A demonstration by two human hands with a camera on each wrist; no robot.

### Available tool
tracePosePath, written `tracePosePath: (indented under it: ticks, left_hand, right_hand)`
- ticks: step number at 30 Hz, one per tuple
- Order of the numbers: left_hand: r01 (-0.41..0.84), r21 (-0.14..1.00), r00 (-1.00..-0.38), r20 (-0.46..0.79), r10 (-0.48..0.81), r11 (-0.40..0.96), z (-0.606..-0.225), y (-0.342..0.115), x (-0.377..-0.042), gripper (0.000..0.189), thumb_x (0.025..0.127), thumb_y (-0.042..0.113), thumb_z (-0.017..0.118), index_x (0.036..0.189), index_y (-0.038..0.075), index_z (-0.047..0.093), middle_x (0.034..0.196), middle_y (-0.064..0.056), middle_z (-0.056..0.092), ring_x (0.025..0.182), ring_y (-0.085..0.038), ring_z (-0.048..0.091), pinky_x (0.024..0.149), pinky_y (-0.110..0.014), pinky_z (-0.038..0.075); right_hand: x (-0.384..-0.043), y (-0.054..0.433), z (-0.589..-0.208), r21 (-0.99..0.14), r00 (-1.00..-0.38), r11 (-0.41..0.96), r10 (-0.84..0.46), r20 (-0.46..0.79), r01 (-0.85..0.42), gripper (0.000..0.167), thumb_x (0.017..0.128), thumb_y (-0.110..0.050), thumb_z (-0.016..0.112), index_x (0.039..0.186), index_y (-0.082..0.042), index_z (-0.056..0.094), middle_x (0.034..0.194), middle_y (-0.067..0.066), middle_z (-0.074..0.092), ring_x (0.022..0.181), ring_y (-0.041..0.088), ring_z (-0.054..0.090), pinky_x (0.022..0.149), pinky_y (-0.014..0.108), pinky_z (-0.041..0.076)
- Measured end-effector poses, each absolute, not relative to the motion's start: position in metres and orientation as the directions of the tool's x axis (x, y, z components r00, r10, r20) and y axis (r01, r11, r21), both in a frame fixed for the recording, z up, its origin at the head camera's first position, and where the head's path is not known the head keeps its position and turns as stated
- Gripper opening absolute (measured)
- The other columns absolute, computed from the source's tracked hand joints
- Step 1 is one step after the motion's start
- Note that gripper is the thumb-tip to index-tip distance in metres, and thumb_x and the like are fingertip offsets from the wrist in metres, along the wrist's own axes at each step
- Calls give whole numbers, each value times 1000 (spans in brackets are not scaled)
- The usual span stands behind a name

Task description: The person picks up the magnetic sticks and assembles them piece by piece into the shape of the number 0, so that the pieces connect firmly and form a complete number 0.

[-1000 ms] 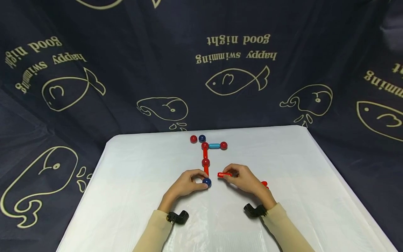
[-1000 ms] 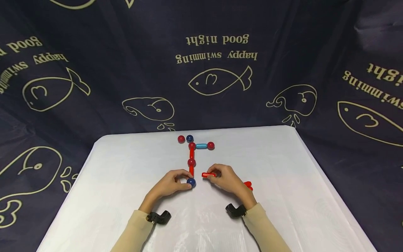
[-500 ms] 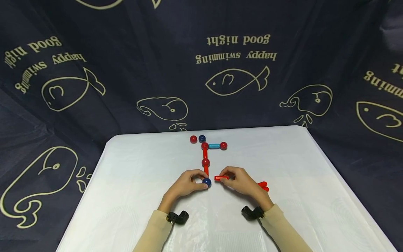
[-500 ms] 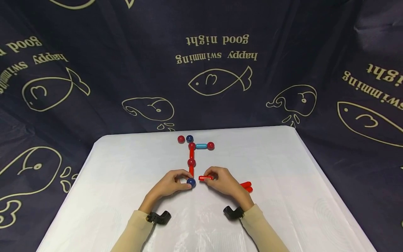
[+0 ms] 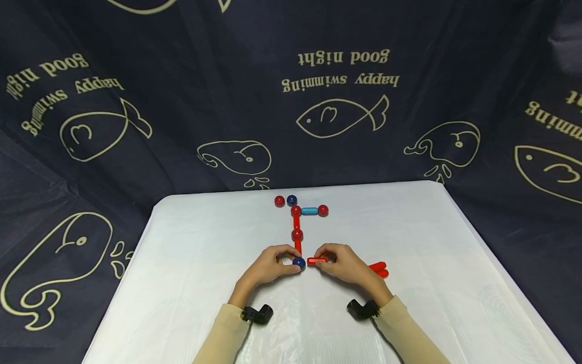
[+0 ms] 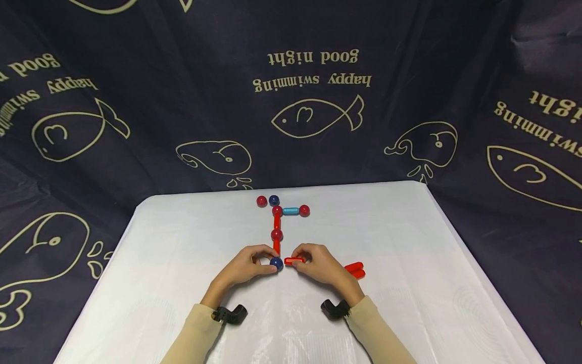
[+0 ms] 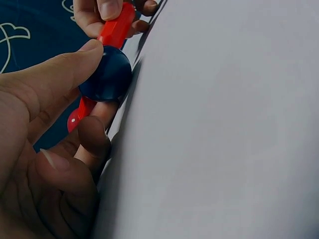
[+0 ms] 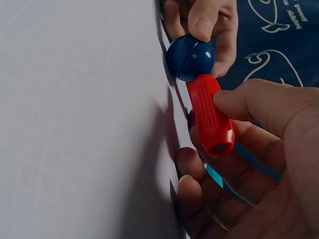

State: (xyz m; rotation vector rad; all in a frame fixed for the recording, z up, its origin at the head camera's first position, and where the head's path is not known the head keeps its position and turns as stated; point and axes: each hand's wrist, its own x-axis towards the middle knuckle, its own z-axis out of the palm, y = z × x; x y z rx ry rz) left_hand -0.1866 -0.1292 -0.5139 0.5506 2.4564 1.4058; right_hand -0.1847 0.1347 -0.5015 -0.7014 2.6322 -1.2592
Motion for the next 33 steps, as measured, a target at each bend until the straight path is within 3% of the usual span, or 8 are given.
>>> tracePosePath:
  ticks: [33]
  left_hand:
    - [219, 859, -898, -10, 441, 464, -515, -129, -187, 27, 86, 31, 85, 111, 28, 75, 100, 9, 72, 64, -9, 50, 57, -24, 41]
  right_hand:
    - [-188, 135, -494, -775, -834, 502, -548, 58, -383, 13, 95, -18, 74, 105, -11, 74, 91, -5, 69, 79, 9, 60, 73, 23, 52]
